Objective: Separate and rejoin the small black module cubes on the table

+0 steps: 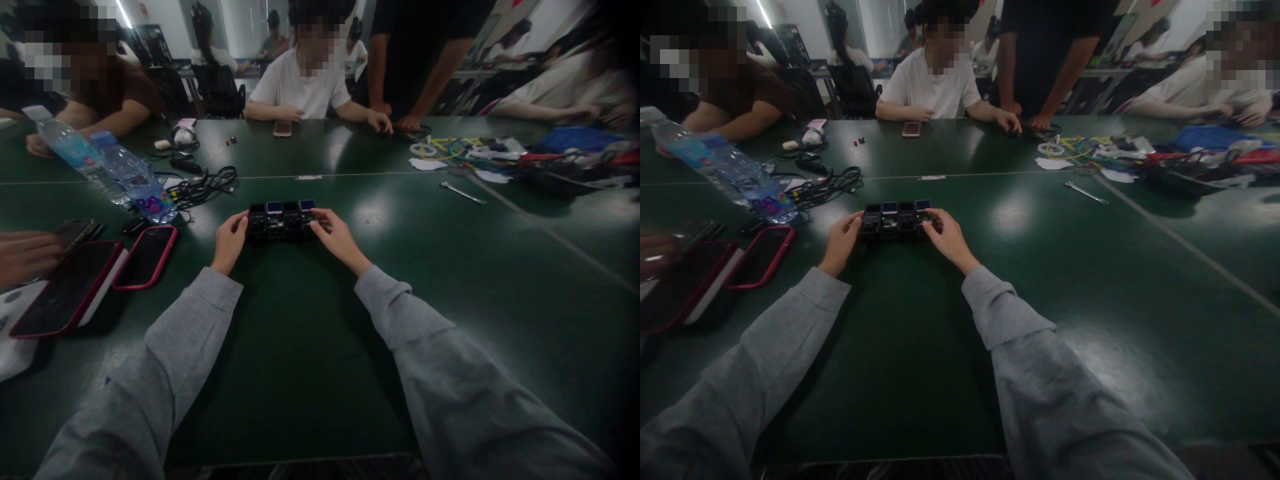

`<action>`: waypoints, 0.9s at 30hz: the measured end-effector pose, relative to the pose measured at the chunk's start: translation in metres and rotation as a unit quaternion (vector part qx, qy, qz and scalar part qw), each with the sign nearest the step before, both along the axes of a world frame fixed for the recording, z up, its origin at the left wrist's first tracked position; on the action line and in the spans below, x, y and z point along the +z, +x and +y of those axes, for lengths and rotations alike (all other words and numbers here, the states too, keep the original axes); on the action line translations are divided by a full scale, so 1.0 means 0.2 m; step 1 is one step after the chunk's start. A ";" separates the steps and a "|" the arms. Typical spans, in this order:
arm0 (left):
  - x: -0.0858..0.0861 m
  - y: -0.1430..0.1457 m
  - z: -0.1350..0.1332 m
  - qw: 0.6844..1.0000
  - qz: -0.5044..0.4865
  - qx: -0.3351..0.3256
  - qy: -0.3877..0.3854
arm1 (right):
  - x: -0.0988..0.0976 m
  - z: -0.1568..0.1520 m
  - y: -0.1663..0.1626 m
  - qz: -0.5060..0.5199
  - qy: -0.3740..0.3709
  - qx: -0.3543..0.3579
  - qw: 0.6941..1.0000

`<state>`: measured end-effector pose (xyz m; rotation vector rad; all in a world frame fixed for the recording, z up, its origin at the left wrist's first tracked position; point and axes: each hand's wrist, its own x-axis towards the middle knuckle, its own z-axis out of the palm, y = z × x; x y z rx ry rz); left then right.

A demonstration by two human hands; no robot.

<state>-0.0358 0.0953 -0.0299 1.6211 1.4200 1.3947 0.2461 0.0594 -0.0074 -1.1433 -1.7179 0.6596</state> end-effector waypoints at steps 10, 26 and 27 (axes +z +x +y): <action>0.01 0.00 -0.01 1.000 -0.001 0.001 0.008 | 0.00 0.00 -0.01 -0.002 -0.002 -0.008 1.000; 0.02 0.02 -0.02 1.000 0.024 -0.013 0.004 | 0.01 -0.01 -0.02 -0.049 -0.005 -0.018 0.999; 0.02 0.02 -0.02 1.000 0.027 -0.011 0.008 | 0.01 0.00 -0.02 -0.049 -0.006 -0.017 0.999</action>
